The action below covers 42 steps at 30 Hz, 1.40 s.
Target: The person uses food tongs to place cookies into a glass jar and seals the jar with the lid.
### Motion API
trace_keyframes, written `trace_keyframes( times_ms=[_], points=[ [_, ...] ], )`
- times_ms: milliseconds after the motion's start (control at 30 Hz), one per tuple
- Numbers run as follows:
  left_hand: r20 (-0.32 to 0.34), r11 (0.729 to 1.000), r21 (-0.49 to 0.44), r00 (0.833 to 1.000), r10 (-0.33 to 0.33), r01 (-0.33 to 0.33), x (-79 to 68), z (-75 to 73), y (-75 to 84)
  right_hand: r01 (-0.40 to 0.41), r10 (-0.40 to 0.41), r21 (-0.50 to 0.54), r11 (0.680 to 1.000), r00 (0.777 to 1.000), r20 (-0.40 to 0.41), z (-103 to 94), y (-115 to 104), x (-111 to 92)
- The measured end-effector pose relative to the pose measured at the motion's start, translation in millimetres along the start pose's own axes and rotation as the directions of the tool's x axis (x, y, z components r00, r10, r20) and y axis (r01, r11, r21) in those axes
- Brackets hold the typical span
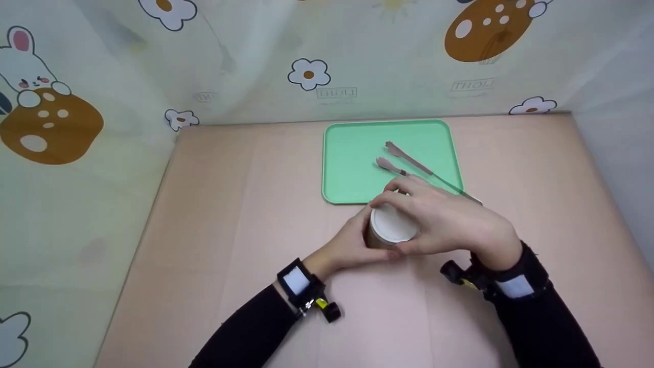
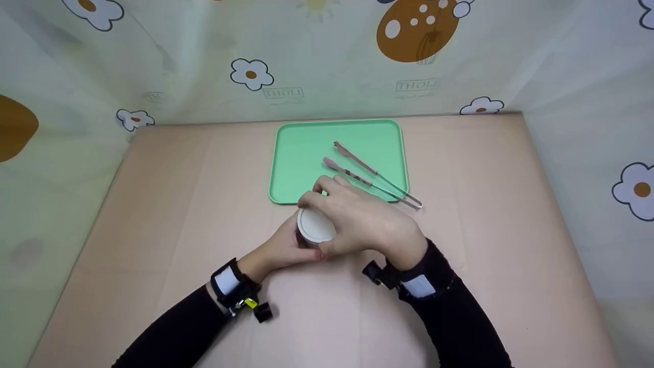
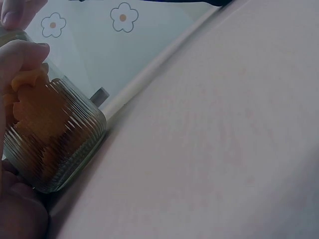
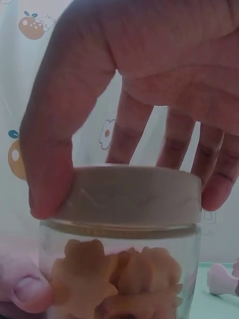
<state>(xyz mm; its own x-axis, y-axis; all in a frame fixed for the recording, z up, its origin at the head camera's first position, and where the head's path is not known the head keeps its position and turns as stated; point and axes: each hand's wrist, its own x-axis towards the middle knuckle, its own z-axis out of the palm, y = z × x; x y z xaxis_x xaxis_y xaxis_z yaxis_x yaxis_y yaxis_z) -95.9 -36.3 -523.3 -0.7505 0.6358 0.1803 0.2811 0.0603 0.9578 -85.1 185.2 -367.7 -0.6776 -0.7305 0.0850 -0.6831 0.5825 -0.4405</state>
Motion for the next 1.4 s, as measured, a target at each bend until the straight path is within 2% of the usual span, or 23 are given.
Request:
trace_keyframes(
  times_ms=[333, 500, 600, 900, 1000, 1133, 1400],
  points=[
    [-0.004, 1.000, 0.007, 1.000, 0.012, -0.011, 0.5, -1.5, -1.4, -0.106, 0.106, -0.009, 0.994, 0.993, -0.057, 11.1, -2, 10],
    [-0.006, 0.999, -0.040, 1.000, 0.015, -0.015, 1.3, 1.0, -1.2, -0.276, 0.273, -0.030, 0.961, 0.959, -0.075, 17.5, -7, 15],
    [-0.007, 0.998, -0.059, 1.000, 0.020, -0.020, 1.1, 1.8, -0.9, -0.337, 0.333, -0.032, 0.941, 0.938, -0.093, 21.9, -10, 18],
    [0.005, 0.996, -0.084, 1.000, 0.021, -0.021, 0.5, 1.9, 0.6, -0.404, 0.395, -0.052, 0.913, 0.910, -0.128, 27.2, -19, 17],
    [0.017, 0.995, -0.101, 1.000, 0.018, -0.016, 1.4, 1.1, 0.4, -0.435, 0.425, -0.047, 0.899, 0.894, -0.141, 28.3, -23, 17],
    [0.023, 0.994, -0.105, 1.000, 0.007, -0.005, 1.7, 0.9, -0.5, -0.466, 0.458, -0.021, 0.884, 0.876, -0.154, 29.7, -25, 17],
    [0.014, 0.995, -0.101, 1.000, -0.027, 0.029, 0.3, 1.0, 1.0, -0.501, 0.501, 0.034, 0.865, 0.855, -0.135, 29.6, -27, 16]
  ],
)
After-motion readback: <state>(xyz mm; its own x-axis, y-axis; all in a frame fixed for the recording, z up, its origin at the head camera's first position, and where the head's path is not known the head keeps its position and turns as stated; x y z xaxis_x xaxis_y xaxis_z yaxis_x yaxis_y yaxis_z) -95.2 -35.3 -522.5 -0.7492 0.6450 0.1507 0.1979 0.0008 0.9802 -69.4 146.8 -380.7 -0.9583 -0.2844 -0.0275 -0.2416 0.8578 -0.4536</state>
